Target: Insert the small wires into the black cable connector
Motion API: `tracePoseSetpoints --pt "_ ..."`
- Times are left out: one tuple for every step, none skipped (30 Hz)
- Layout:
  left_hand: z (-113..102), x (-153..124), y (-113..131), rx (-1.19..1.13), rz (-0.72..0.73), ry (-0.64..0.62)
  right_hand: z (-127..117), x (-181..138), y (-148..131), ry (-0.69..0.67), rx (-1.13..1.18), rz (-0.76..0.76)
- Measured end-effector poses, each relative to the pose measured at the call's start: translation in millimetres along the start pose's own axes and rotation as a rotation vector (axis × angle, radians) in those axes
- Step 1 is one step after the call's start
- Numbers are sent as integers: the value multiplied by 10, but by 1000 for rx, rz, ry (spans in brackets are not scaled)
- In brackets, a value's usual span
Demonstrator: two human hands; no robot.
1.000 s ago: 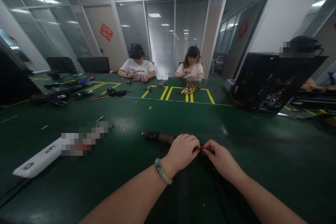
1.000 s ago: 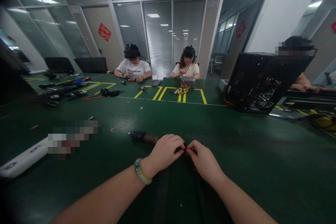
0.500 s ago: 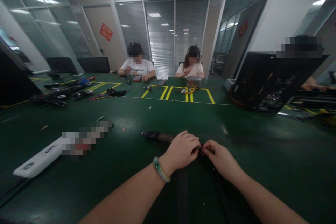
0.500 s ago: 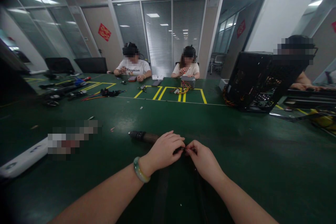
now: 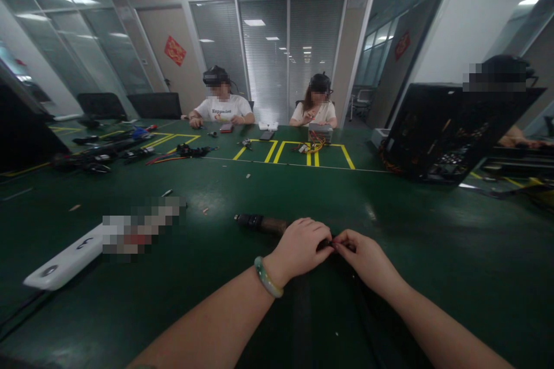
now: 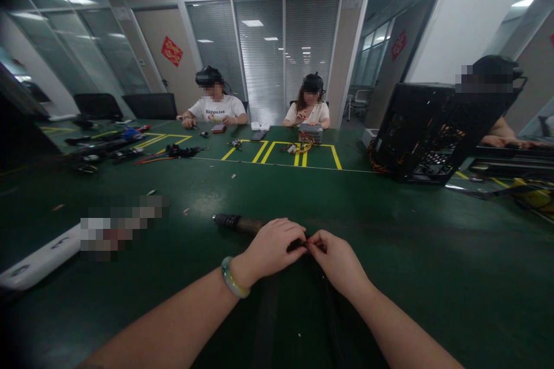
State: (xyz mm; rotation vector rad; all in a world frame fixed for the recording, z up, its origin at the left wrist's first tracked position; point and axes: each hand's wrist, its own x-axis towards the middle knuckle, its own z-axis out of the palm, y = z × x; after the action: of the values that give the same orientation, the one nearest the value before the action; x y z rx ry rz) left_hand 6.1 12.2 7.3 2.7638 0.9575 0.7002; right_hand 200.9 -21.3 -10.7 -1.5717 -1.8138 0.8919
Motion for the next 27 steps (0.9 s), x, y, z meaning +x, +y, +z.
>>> tracePoseSetpoints --pt "-7 -1 2 -2 5 -2 0 4 6 2 3 -3" --pt "-10 -1 3 -3 9 -5 -1 8 10 6 5 -6" --pt "-11 -1 3 -3 11 -6 -2 12 14 12 7 -9" --pt "-8 0 1 -3 10 -7 -4 14 15 17 9 -10" --pt "-2 1 -1 -2 7 -6 -6 14 13 17 12 -8" --pt "6 2 -3 -3 2 -5 -10 12 10 13 13 -5" --pt "14 3 -5 -4 -4 -3 -15 9 5 10 12 -1" --pt "22 3 -7 -4 -12 0 -20 6 0 5 8 2" --pt "29 4 -9 -4 -20 2 -25 1 -6 0 2 5" --pt "34 5 -10 -4 -27 3 -29 -2 -10 -3 -2 6" --pt "36 7 -10 -2 -32 3 -33 -5 -14 -2 -4 7" --pt "36 8 -11 1 -34 1 -36 -8 -16 -3 -6 9" --pt "35 10 -11 4 -33 -2 -38 -9 -17 -5 -7 12" --pt "33 12 -11 8 -31 -8 -39 -9 -16 -7 -8 15" --pt "30 13 -11 11 -29 -12 -40 -9 -15 -9 -8 15" --pt "29 14 -11 13 -27 -15 -41 -7 -13 -13 -7 13" --pt "28 15 -10 16 -28 -15 -40 -5 -9 -16 -6 9" --pt "29 15 -9 18 -31 -12 -38 -2 -6 -16 -5 5" --pt "31 16 -7 20 -34 -8 -36 2 -3 -16 -3 1" --pt "33 16 -5 24 -39 -3 -32 7 -1 -17 -3 -3" --pt "36 16 -3 29 -44 0 -28 14 1 -15 -4 -6" --pt "38 16 -2 35 -49 2 -24 21 0 -14 -7 -9" --pt "40 16 0 42 -54 4 -20 29 -2 -13 -9 -14" --pt "41 16 1 48 -60 4 -17 36 -6 -13 -11 -19" --pt "40 15 1 54 -66 3 -17 42 -11 -14 -13 -25" --pt "38 14 1 58 -71 2 -18 47 -16 -14 -14 -30" --pt "35 12 1 60 -72 0 -21 50 -21 -16 -14 -36"
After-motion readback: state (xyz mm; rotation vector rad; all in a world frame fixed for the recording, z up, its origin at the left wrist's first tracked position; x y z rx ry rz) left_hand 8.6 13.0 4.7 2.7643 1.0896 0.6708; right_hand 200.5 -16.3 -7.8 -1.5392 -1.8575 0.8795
